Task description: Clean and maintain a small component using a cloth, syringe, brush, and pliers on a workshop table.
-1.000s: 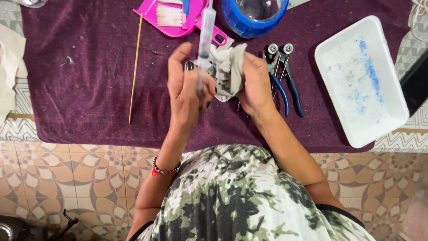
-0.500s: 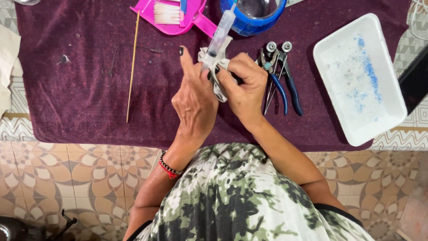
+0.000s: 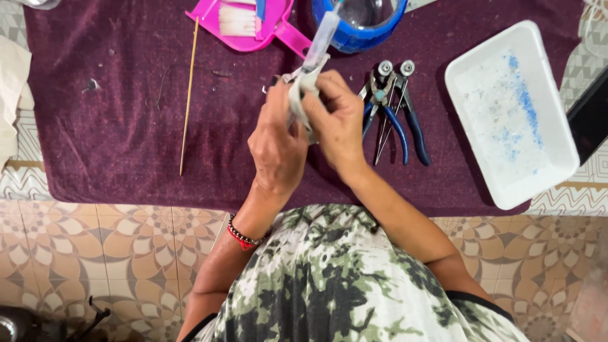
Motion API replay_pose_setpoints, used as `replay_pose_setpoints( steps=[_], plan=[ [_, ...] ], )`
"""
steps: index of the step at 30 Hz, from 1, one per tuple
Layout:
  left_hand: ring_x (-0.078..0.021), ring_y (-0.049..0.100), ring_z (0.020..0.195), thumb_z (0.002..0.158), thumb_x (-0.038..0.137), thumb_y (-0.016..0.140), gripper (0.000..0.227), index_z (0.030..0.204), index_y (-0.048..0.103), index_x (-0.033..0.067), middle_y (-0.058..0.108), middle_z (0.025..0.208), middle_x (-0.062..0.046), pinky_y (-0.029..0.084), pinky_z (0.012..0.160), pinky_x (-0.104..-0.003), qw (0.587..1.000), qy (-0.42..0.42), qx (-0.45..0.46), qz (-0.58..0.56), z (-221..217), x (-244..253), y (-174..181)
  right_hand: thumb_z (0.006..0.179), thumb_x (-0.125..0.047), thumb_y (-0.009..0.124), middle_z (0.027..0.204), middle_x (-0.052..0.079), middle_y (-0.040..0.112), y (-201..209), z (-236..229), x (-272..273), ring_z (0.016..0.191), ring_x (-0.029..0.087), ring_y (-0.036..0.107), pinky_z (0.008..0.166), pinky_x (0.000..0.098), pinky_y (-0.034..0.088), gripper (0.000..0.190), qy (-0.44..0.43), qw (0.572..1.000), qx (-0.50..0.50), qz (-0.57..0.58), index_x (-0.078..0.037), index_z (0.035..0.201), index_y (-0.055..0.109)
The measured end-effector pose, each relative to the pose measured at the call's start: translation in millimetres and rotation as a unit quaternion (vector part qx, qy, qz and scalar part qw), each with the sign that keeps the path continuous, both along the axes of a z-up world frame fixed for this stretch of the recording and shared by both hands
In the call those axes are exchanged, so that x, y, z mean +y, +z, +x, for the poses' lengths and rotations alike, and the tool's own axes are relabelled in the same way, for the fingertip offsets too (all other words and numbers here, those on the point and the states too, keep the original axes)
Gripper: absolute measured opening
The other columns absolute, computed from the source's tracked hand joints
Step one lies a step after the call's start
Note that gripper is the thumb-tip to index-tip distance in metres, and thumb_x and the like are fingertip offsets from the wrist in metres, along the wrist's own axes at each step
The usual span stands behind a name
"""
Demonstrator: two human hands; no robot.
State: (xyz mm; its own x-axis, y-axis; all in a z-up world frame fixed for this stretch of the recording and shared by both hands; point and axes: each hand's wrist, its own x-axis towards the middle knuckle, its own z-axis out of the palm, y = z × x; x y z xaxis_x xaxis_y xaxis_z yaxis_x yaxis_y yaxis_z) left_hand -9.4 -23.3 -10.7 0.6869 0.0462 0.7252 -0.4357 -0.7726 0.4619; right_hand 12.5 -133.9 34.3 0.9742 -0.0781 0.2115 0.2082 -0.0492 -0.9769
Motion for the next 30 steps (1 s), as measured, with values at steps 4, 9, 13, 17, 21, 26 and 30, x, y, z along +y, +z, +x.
replay_pose_setpoints(
  steps=[4,9,13,17,21,26,30],
  plan=[
    [-0.0314,0.076,0.104,0.097,-0.003,0.065,0.044,0.139,0.052,-0.0068,0.072,0.121,-0.017,0.065,0.088,-0.037,0.999,-0.036,0.026,-0.014,-1.9,-5.1,26.2,0.101,-0.019,0.07,0.099,0.012,0.064,-2.8,8.4,-7.7,0.098,0.015,0.057,0.088,0.0358,0.049,0.02,0.006,1.0,-0.005,-0.013,-0.003,0.111,0.075],
    [-0.0415,0.071,0.116,0.088,-0.017,0.071,0.079,0.155,0.03,-0.0096,0.068,0.13,-0.029,0.063,0.097,-0.041,0.933,-0.149,0.196,-0.262,-12.7,1.6,47.4,0.102,-0.021,0.067,0.097,0.0,0.067,21.1,8.9,-3.8,0.09,0.007,0.058,0.088,0.026,0.052,0.023,0.031,0.989,0.063,0.132,-0.004,0.116,0.073],
    [-0.0316,0.07,0.117,0.095,-0.007,0.068,0.034,0.129,0.069,0.0001,0.076,0.118,-0.016,0.06,0.098,-0.04,0.905,-0.164,0.257,-0.296,-12.8,8.4,47.0,0.102,-0.019,0.066,0.093,0.003,0.068,3.9,6.9,-7.6,0.088,0.007,0.057,0.083,0.0254,0.053,0.019,0.03,0.989,0.059,0.131,-0.003,0.11,0.073],
    [-0.0261,0.072,0.113,0.093,-0.009,0.072,0.035,0.125,0.072,0.0033,0.077,0.113,-0.015,0.06,0.098,-0.037,0.901,-0.125,0.254,-0.329,-14.6,4.0,47.3,0.105,-0.02,0.065,0.088,0.012,0.065,-10.2,-2.3,-8.6,0.081,0.015,0.056,0.077,0.0328,0.05,0.022,0.025,0.998,0.035,0.047,-0.002,0.108,0.076],
    [-0.0204,0.073,0.105,0.09,-0.013,0.073,0.036,0.122,0.073,0.0036,0.078,0.108,-0.014,0.062,0.092,-0.036,0.882,-0.14,0.288,-0.345,-11.7,10.0,63.7,0.105,-0.018,0.063,0.091,0.012,0.059,5.6,-3.9,-10.1,0.085,0.016,0.053,0.079,0.0345,0.049,0.021,0.064,0.998,-0.001,-0.017,0.001,0.103,0.072],
    [-0.014,0.069,0.089,0.084,-0.01,0.081,0.028,0.109,0.077,0.0028,0.075,0.098,-0.012,0.062,0.081,-0.033,0.866,-0.159,0.326,-0.344,-4.1,29.6,70.5,0.105,-0.02,0.056,0.093,0.011,0.053,20.6,-9.9,-3.0,0.086,0.023,0.054,0.082,0.0406,0.048,0.018,0.093,0.995,-0.03,-0.024,-0.002,0.108,0.058],
    [-0.0123,0.071,0.079,0.083,-0.008,0.085,0.017,0.095,0.079,0.0022,0.071,0.091,-0.008,0.065,0.076,-0.026,0.83,-0.203,0.388,-0.346,-7.4,36.7,82.6,0.11,-0.026,0.045,0.071,0.005,0.047,-12.8,-11.7,-7.8,0.061,0.023,0.05,0.061,0.0325,0.043,0.039,0.038,0.991,-0.075,-0.106,-0.009,0.076,0.05]
  ],
)
